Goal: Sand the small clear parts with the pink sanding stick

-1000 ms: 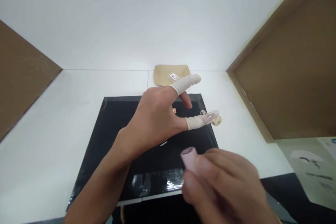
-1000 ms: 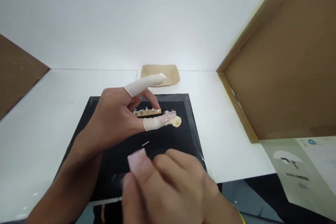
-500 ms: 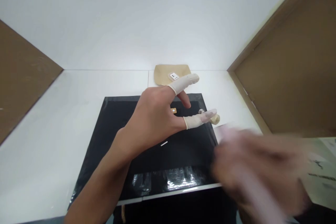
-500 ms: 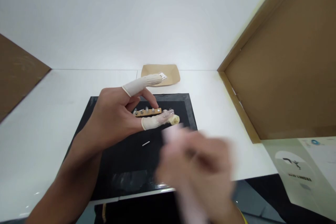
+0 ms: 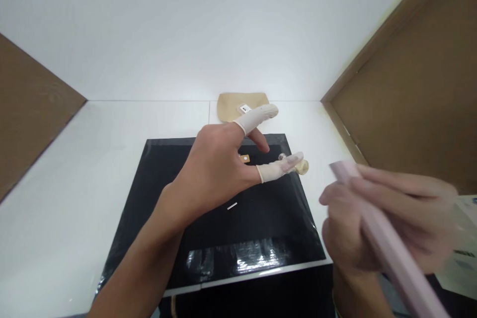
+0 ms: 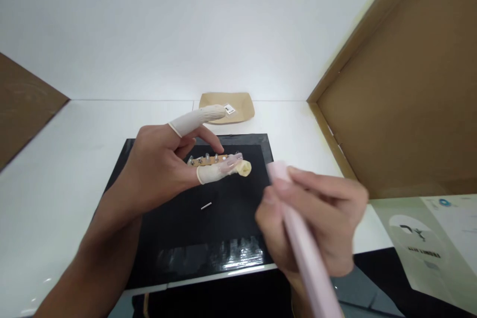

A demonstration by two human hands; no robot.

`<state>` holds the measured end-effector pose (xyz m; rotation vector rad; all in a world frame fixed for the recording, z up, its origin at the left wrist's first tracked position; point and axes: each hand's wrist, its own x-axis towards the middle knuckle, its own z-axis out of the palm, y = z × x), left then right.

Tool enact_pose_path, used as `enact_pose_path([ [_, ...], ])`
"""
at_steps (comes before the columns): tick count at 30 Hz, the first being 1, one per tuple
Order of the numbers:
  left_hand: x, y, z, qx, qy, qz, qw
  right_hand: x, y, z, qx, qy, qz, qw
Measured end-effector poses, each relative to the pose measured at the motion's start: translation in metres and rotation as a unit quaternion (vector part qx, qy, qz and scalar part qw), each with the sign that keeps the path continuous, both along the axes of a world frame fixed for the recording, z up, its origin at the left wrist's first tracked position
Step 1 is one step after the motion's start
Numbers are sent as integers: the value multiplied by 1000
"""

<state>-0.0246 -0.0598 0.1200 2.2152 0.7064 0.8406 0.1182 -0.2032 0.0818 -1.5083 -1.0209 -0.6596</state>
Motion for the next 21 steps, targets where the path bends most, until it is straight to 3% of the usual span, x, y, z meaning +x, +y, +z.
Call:
enact_pose_path([
  [3, -4, 2, 2, -26, -2, -12, 1000, 16, 8, -16, 64, 26, -9, 998],
  [7, -8, 0, 6, -60, 19, -70, 996, 11, 25, -25, 43, 234, 82, 968],
  [10, -9, -4, 8, -76, 42, -124, 988, 7, 37, -23, 23, 314, 134, 940],
  [14, -6, -9, 9, -71, 52, -162, 983, 8, 56, -15, 69, 314, 136, 937],
  [21, -1, -11, 10, -74, 84, -182, 977, 11, 88, -5, 115, 450, 187, 866],
])
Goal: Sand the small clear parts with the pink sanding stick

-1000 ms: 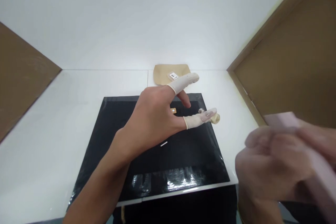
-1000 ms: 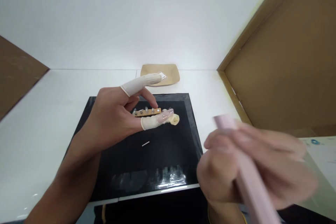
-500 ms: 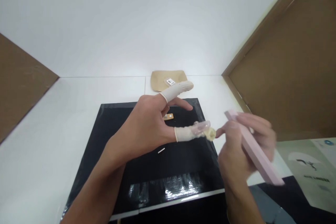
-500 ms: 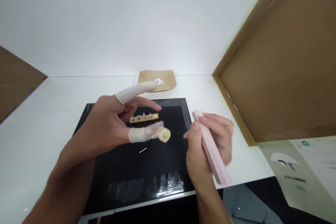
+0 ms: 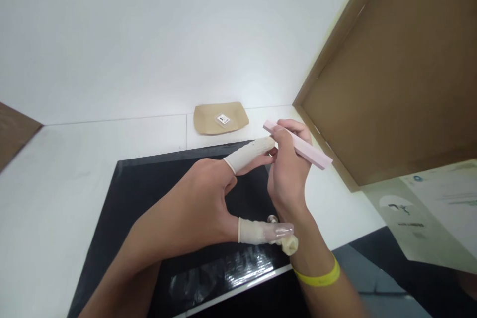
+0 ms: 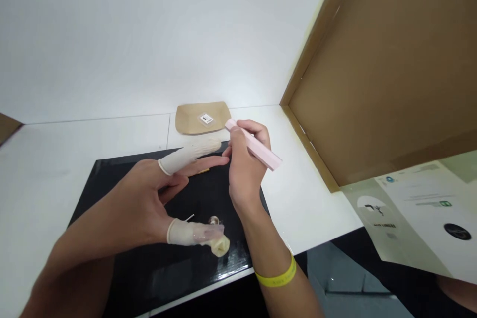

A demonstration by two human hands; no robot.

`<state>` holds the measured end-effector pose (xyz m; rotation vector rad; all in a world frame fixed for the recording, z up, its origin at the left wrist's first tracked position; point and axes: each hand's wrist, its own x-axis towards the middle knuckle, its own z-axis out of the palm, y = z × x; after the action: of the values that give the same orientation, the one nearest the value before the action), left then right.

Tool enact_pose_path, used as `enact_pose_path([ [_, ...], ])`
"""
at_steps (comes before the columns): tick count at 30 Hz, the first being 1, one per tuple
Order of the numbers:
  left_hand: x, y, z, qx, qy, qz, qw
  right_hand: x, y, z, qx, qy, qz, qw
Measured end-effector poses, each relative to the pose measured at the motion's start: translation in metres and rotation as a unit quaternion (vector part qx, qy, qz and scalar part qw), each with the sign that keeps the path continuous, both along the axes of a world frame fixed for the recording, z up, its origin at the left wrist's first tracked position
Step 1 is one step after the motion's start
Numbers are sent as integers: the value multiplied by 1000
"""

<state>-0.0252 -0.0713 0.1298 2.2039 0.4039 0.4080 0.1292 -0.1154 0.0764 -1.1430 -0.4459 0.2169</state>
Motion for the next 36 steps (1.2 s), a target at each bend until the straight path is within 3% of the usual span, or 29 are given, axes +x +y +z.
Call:
enact_pose_path([
  [11, 2, -5, 4, -24, 36, -14, 999, -6, 9, 2, 5, 41, 95, 995],
  [15, 1, -4, 6, -27, 33, -20, 999, -5, 7, 2, -4, 29, 92, 995],
  [21, 1, 1, 5, -59, 45, -19, 997, -2, 1, 8, 9, 0, 23, 1000],
  [28, 0, -1, 4, -59, 80, -36, 994, -6, 5, 7, 9, 41, 74, 996],
  [36, 0, 0, 5, -41, 34, -20, 998, 1, 1, 15, 24, 19, 43, 999],
])
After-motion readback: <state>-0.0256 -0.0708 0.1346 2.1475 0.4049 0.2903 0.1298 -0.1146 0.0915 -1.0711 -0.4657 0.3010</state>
